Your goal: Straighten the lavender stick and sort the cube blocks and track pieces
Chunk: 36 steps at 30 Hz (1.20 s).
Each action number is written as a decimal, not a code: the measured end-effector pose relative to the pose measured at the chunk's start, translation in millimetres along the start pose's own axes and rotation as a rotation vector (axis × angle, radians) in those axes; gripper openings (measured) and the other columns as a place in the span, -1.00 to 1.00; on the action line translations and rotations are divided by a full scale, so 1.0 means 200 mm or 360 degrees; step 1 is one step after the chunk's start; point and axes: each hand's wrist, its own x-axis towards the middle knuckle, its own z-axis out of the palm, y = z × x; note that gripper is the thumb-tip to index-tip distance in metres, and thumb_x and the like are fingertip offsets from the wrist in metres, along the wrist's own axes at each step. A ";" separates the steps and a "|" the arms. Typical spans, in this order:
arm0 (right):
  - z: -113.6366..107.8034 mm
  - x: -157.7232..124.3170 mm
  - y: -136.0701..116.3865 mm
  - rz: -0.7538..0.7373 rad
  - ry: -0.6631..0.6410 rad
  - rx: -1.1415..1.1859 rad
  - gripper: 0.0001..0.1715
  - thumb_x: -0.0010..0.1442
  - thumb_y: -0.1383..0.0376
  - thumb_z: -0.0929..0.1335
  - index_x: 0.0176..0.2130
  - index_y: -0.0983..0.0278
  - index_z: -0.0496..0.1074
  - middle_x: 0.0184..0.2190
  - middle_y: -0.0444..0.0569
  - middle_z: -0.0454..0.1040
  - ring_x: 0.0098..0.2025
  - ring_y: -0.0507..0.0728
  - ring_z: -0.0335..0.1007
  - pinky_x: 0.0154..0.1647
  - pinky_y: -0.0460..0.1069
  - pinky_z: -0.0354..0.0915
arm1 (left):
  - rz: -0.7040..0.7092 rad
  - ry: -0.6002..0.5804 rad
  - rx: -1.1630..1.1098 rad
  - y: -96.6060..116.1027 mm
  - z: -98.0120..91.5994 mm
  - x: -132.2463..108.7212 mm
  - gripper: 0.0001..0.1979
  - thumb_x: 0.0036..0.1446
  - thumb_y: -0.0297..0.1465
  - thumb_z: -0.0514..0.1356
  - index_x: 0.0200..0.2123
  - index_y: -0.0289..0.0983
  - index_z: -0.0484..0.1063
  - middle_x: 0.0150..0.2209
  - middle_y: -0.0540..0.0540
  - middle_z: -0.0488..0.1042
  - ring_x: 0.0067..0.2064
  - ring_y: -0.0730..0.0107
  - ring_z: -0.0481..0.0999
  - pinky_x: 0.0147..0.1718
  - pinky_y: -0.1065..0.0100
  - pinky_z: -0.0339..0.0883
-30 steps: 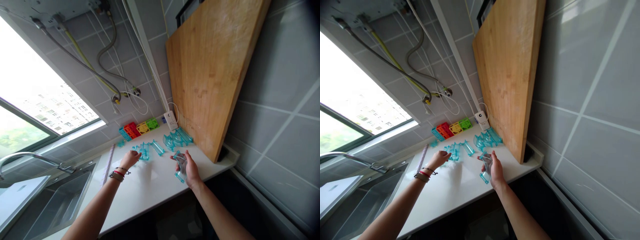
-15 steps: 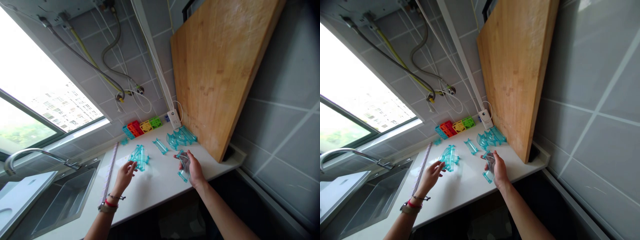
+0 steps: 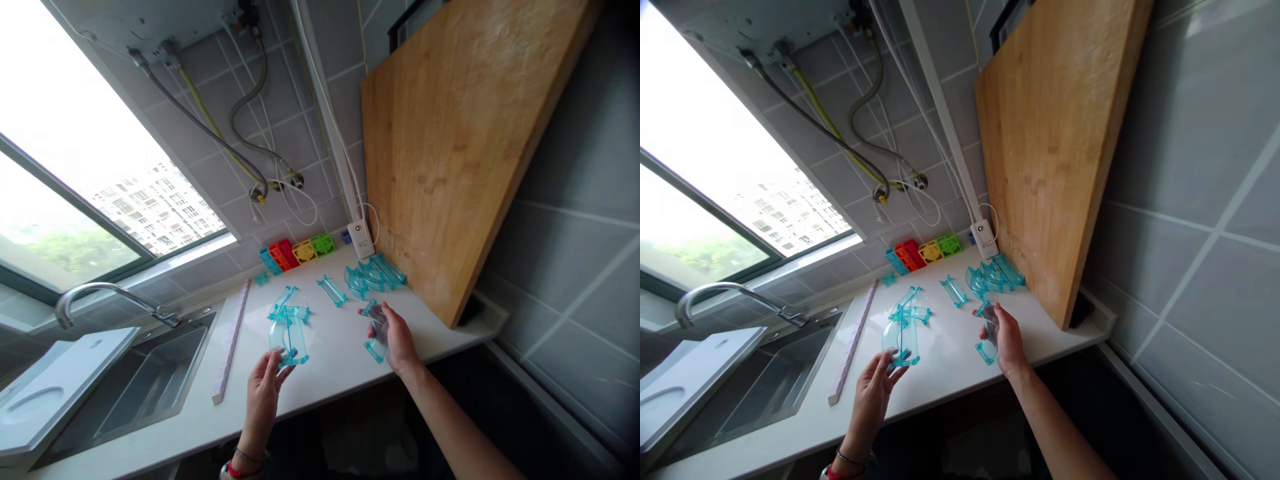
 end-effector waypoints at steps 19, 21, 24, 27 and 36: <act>0.06 -0.19 0.10 0.0796 -0.1034 -0.0180 -0.51 0.26 0.00 0.40 -0.02 0.31 0.57 -0.47 -0.09 0.49 -0.63 -0.06 0.23 -0.63 -0.16 0.22 | 0.0061 -0.0012 -0.0022 -0.02 0.22 -0.20 -0.64 0.08 -0.17 0.42 -0.42 -0.35 0.44 0.24 -0.28 0.37 -0.13 0.19 0.61 -0.18 0.19 0.59; 0.06 -0.19 0.10 0.0768 -0.0938 -0.0294 -0.47 0.25 -0.03 0.40 0.00 0.31 0.57 -0.42 -0.07 0.51 -0.61 -0.05 0.26 -0.64 -0.15 0.24 | 0.0105 0.0148 -0.0063 -0.02 0.20 -0.19 -0.65 0.10 -0.13 0.39 -0.31 -0.31 0.48 0.15 -0.24 0.45 -0.16 0.22 0.62 -0.17 0.17 0.59; 0.07 -0.20 0.11 0.0725 -0.0900 -0.0541 -0.37 0.24 -0.07 0.41 0.06 0.35 0.54 -0.52 -0.09 0.49 -0.63 -0.03 0.27 -0.67 -0.16 0.23 | 0.0183 0.0348 -0.0191 0.01 0.20 -0.19 -0.65 0.15 -0.11 0.35 -0.18 -0.25 0.47 0.10 -0.19 0.48 -0.13 0.16 0.64 -0.18 0.14 0.59; 0.08 -0.21 0.12 0.0689 -0.0851 -0.0688 -0.31 0.27 -0.06 0.38 0.15 0.39 0.48 -0.52 -0.06 0.52 -0.66 -0.02 0.28 -0.68 -0.15 0.23 | 0.0319 0.0483 -0.0290 0.06 0.21 -0.21 -0.70 0.15 -0.16 0.35 -0.28 -0.25 0.41 0.15 -0.16 0.46 -0.16 0.20 0.65 -0.19 0.15 0.58; 0.06 -0.16 0.10 0.0387 -0.1000 -0.0947 -0.39 0.19 -0.06 0.43 0.10 0.23 0.54 0.32 0.23 0.30 -0.63 -0.09 0.37 -0.64 -0.08 0.33 | -0.0270 0.0205 -0.0749 0.15 0.25 -0.25 -0.87 0.42 -0.39 0.07 -0.22 -0.23 0.37 0.14 -0.35 0.52 0.19 0.00 0.52 0.12 0.00 0.43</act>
